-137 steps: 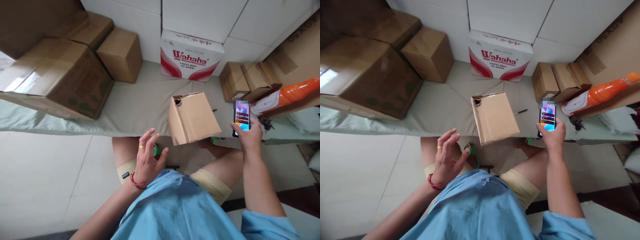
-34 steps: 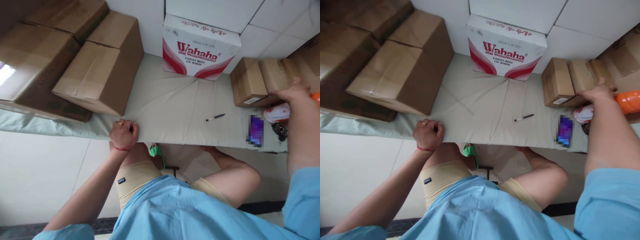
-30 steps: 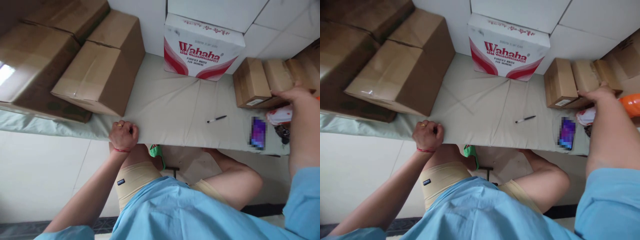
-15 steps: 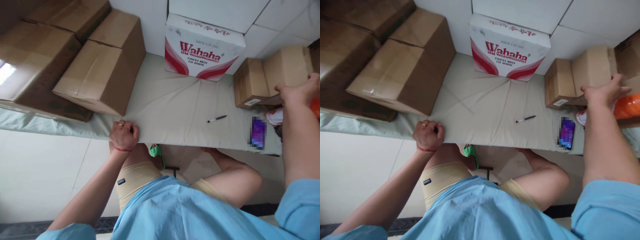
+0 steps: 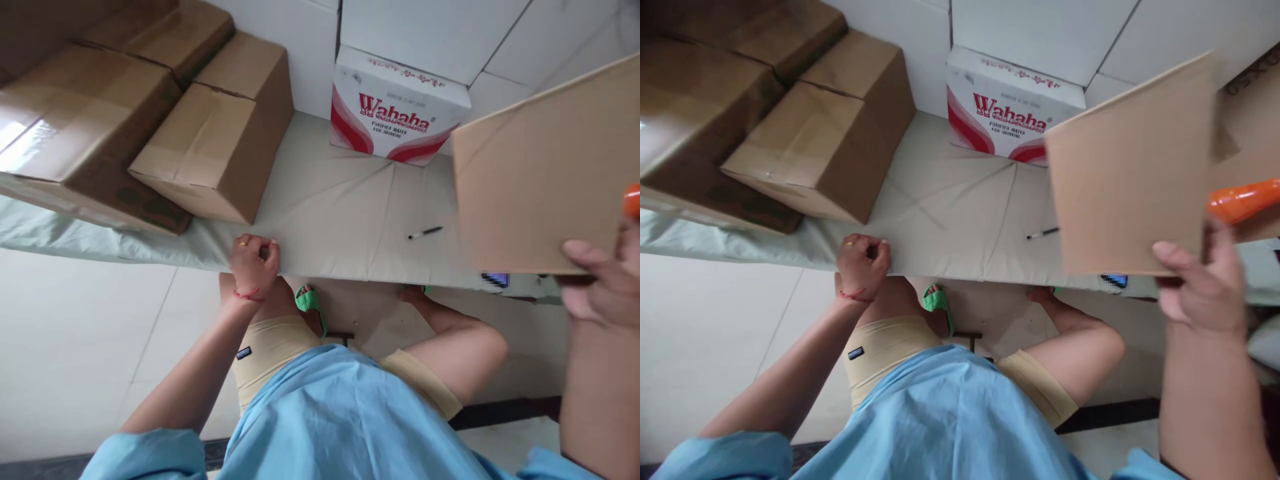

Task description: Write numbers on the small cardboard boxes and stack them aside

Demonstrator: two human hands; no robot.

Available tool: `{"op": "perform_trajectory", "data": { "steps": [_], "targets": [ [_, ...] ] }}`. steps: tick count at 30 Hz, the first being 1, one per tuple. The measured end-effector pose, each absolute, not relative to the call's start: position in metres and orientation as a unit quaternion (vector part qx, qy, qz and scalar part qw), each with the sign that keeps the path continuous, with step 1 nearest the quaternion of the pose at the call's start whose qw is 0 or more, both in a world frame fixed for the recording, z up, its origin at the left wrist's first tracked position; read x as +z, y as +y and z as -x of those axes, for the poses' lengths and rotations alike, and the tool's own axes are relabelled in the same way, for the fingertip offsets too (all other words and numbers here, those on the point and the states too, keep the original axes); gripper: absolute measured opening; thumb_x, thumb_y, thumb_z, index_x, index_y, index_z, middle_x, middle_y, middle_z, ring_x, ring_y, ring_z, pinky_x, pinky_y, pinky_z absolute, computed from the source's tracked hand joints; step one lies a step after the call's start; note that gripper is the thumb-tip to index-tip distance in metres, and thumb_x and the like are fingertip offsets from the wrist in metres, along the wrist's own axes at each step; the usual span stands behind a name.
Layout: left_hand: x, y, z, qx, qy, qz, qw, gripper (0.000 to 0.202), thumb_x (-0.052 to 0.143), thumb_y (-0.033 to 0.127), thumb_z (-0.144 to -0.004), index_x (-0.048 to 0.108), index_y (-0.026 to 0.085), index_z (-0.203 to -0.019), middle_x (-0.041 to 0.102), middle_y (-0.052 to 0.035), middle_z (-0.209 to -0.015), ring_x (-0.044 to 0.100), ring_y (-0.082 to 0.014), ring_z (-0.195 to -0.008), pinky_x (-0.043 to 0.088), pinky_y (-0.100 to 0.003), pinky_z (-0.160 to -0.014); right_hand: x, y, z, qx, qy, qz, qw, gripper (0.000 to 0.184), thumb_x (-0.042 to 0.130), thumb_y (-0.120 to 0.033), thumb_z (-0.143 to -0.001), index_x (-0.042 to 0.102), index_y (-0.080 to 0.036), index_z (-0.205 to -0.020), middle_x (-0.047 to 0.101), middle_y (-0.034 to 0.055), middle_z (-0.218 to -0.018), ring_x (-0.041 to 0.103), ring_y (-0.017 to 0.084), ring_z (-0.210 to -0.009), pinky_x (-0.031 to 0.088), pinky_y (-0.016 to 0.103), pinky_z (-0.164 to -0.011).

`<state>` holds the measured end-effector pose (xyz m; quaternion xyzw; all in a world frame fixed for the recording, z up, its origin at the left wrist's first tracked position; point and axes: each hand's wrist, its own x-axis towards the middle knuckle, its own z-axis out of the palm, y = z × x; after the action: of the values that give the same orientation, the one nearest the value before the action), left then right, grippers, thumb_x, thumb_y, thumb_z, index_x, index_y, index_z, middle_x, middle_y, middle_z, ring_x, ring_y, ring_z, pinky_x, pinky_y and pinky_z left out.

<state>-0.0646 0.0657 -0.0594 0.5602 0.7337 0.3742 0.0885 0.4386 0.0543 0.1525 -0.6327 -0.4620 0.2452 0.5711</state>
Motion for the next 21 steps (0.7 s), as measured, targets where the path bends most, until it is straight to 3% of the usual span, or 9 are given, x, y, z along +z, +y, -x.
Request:
{"op": "perform_trajectory", "data": {
  "steps": [3, 5, 8, 11, 13, 16, 18, 21],
  "targets": [
    [-0.042, 0.042, 0.046, 0.44, 0.668, -0.563, 0.206, 0.024, 0.063, 0.045, -0.096, 0.064, 0.022, -0.092, 0.065, -0.0062, -0.094, 0.064, -0.0221, -0.087, 0.057, -0.036, -0.079, 0.126, 0.024, -0.397, 0.406, -0.396, 0.634, 0.525, 0.067, 0.093, -0.031, -0.054, 0.078, -0.031, -0.12, 0.078, 0.009, -0.133, 0.072, 0.037, -0.125, 0.059, 0.049, -0.098],
    [-0.029, 0.026, 0.032, 0.487, 0.597, -0.541, 0.338, 0.037, 0.07, 0.055, -0.095, 0.067, 0.022, -0.113, 0.067, -0.0088, -0.114, 0.068, -0.0252, -0.108, 0.062, -0.037, -0.085, 0.109, 0.016, -0.377, 0.488, -0.378, 0.629, 0.472, 0.066, 0.093, -0.036, -0.059, 0.077, -0.03, -0.123, 0.079, 0.008, -0.13, 0.074, 0.034, -0.12, 0.061, 0.043, -0.093],
    [-0.013, 0.008, 0.015, 0.535, 0.47, -0.44, 0.547, 0.079, 0.079, 0.071, -0.086, 0.052, 0.034, -0.15, 0.055, -0.013, -0.151, 0.061, -0.0353, -0.14, 0.068, -0.044, -0.092, 0.09, 0.014, -0.348, 0.596, -0.382, 0.584, 0.398, 0.064, 0.09, -0.044, -0.07, 0.074, -0.029, -0.13, 0.079, 0.0068, -0.131, 0.075, 0.031, -0.117, 0.062, 0.039, -0.091],
    [-0.006, -0.001, 0.007, 0.558, 0.382, -0.339, 0.654, 0.096, 0.083, 0.079, -0.079, 0.044, 0.043, -0.159, 0.046, -0.0104, -0.168, 0.061, -0.0384, -0.144, 0.069, -0.048, -0.095, 0.08, 0.017, -0.318, 0.642, -0.407, 0.55, 0.347, 0.067, 0.091, -0.049, -0.074, 0.069, -0.029, -0.135, 0.078, 0.0054, -0.132, 0.075, 0.028, -0.115, 0.063, 0.037, -0.09],
    [-0.004, -0.003, 0.005, 0.568, 0.383, -0.291, 0.668, 0.091, 0.088, 0.072, -0.078, 0.05, 0.041, -0.155, 0.054, -0.0083, -0.165, 0.064, -0.0362, -0.143, 0.067, -0.048, -0.102, 0.076, 0.018, -0.301, 0.644, -0.436, 0.537, 0.329, 0.068, 0.091, -0.055, -0.079, 0.067, -0.029, -0.137, 0.076, 0.0056, -0.133, 0.073, 0.026, -0.116, 0.063, 0.035, -0.092],
    [0.0, -0.002, 0.006, 0.566, 0.425, -0.194, 0.679, 0.081, 0.092, 0.061, -0.079, 0.059, 0.029, -0.145, 0.073, -0.0101, -0.141, 0.071, -0.0352, -0.136, 0.066, -0.048, -0.108, 0.074, 0.016, -0.287, 0.661, -0.457, 0.506, 0.315, 0.067, 0.075, -0.071, -0.093, 0.063, -0.03, -0.144, 0.072, 0.0074, -0.138, 0.072, 0.024, -0.116, 0.066, 0.034, -0.088],
    [0.006, 0.0, 0.006, 0.544, 0.435, -0.119, 0.707, 0.076, 0.087, 0.065, -0.081, 0.063, 0.022, -0.139, 0.08, -0.0129, -0.126, 0.075, -0.0378, -0.128, 0.066, -0.05, -0.107, 0.077, 0.013, -0.284, 0.683, -0.458, 0.468, 0.323, 0.068, 0.065, -0.078, -0.097, 0.062, -0.032, -0.148, 0.067, 0.0077, -0.145, 0.071, 0.023, -0.112, 0.07, 0.034, -0.08],
    [0.018, 0.004, 0.003, 0.513, 0.406, -0.053, 0.755, 0.074, 0.071, 0.074, -0.091, 0.067, 0.016, -0.138, 0.083, -0.0151, -0.117, 0.078, -0.0404, -0.121, 0.068, -0.052, -0.105, 0.087, 0.009, -0.283, 0.682, -0.481, 0.422, 0.354, 0.063, 0.073, -0.069, -0.096, 0.064, -0.033, -0.148, 0.064, 0.0064, -0.145, 0.07, 0.018, -0.099, 0.071, 0.029, -0.07]
  ]
}}
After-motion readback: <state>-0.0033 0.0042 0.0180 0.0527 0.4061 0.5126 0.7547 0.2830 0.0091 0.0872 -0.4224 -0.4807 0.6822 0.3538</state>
